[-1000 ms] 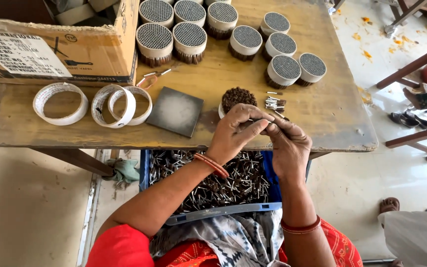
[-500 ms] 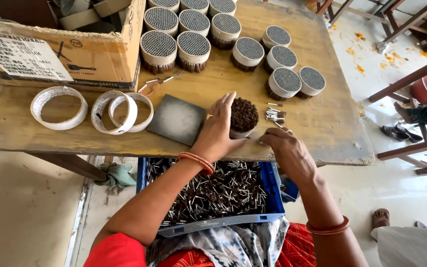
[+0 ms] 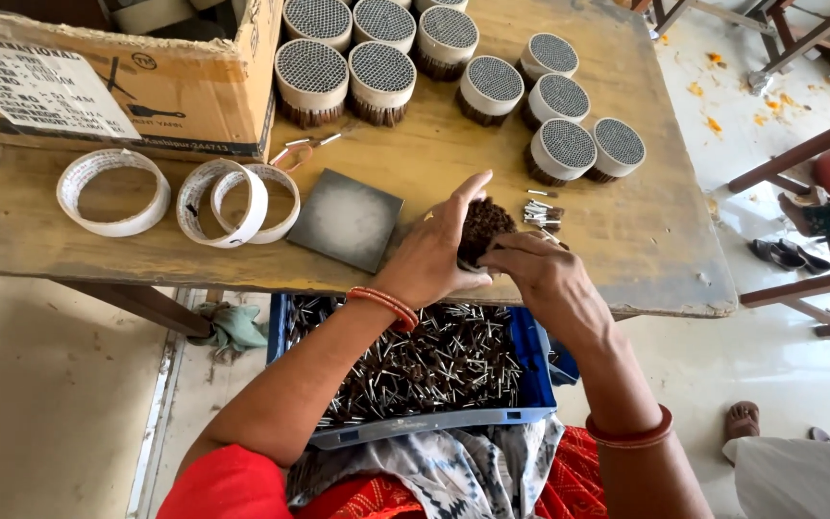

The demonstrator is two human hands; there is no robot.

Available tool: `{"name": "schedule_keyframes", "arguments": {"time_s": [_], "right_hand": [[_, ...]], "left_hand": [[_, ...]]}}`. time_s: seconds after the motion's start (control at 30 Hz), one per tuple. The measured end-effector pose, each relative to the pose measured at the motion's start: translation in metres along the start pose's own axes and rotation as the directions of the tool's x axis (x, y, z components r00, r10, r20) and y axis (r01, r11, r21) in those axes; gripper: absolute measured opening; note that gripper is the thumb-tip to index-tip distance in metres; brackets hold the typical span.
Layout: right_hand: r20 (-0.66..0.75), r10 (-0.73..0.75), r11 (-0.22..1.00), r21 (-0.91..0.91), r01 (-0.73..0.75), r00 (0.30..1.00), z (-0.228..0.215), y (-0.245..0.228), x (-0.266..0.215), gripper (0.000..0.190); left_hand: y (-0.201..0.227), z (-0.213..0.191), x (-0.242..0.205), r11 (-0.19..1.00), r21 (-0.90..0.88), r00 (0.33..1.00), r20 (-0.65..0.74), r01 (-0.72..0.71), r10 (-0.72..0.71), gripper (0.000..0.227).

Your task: The person sits on the floor and takes brown-tipped sticks from a blue crate, inserting them by hand into a perforated round holder to build a bundle. They press and level the bundle against a flat block, then place the finished bundle into a white cup on the table and repeat with more sticks.

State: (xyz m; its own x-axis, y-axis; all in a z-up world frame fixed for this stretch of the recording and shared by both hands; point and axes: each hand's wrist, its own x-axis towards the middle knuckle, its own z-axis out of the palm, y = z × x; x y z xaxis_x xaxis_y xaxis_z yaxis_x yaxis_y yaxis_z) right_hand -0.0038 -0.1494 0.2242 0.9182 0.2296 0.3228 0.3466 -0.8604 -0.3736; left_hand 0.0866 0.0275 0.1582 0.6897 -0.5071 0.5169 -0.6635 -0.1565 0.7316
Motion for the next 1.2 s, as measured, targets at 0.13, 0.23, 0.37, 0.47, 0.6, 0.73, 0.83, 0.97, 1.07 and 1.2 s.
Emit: {"name": "schedule_keyframes", "arguments": {"time_s": [0.13, 0.23, 0.37, 0.47, 0.6, 0.73, 0.83, 0.97, 1.07, 1.2], "right_hand": [[-0.025, -0.213, 0.967, -0.150, 0.207, 0.977, 0.005, 0.005, 0.009, 0.032], [-0.064, -0.302, 0.930, -0.242, 0.279, 0.951, 0.014, 0.007, 0.002, 0.036], [-0.069, -0.290, 0.924, -0.280, 0.261, 0.954, 0.014, 0.013, -0.007, 0.038], [0.006, -0.226, 0.949, -0.226, 0.221, 0.974, 0.002, 0.007, -0.007, 0.033], [0.033, -0.146, 0.985, -0.087, 0.149, 0.989, -0.011, -0.001, 0.003, 0.030], [0.139, -0.069, 0.989, -0.123, 0.086, 0.988, 0.002, 0.014, 0.002, 0.027], [0.045, -0.028, 0.997, -0.073, 0.031, 0.999, -0.018, -0.003, 0.008, 0.030], [-0.118, -0.107, 0.986, -0.143, 0.090, 0.987, -0.002, -0.006, 0.017, 0.062], [-0.018, -0.165, 0.950, -0.273, 0.153, 0.986, 0.015, -0.005, 0.019, 0.103], [0.051, -0.112, 0.978, -0.174, 0.119, 0.992, 0.016, -0.003, 0.021, 0.110]], "left_hand": [[0.002, -0.007, 0.006, 0.998, -0.057, 0.997, 0.083, 0.004, 0.001, 0.127], [0.007, -0.009, 0.007, 0.992, -0.023, 0.985, 0.127, 0.124, -0.120, 0.129], [0.004, -0.007, 0.007, 0.997, -0.065, 0.998, 0.050, 0.041, -0.038, 0.130], [0.009, -0.007, 0.003, 0.989, -0.144, 0.999, 0.043, 0.036, -0.030, 0.134], [0.009, -0.010, 0.008, 0.995, -0.096, 0.998, 0.056, -0.007, 0.012, 0.135], [0.010, -0.010, 0.005, 0.996, -0.093, 0.993, 0.116, -0.012, 0.023, 0.135], [0.009, -0.008, 0.007, 0.997, -0.074, 0.999, 0.044, -0.023, 0.027, 0.137], [0.014, -0.015, 0.008, 0.983, -0.135, 0.992, 0.047, 0.124, -0.119, 0.140], [0.016, -0.014, 0.007, 0.949, -0.168, 0.960, 0.136, 0.266, -0.245, 0.136], [0.005, -0.009, 0.005, 0.958, -0.225, 0.982, 0.094, 0.180, -0.162, 0.139]]}}
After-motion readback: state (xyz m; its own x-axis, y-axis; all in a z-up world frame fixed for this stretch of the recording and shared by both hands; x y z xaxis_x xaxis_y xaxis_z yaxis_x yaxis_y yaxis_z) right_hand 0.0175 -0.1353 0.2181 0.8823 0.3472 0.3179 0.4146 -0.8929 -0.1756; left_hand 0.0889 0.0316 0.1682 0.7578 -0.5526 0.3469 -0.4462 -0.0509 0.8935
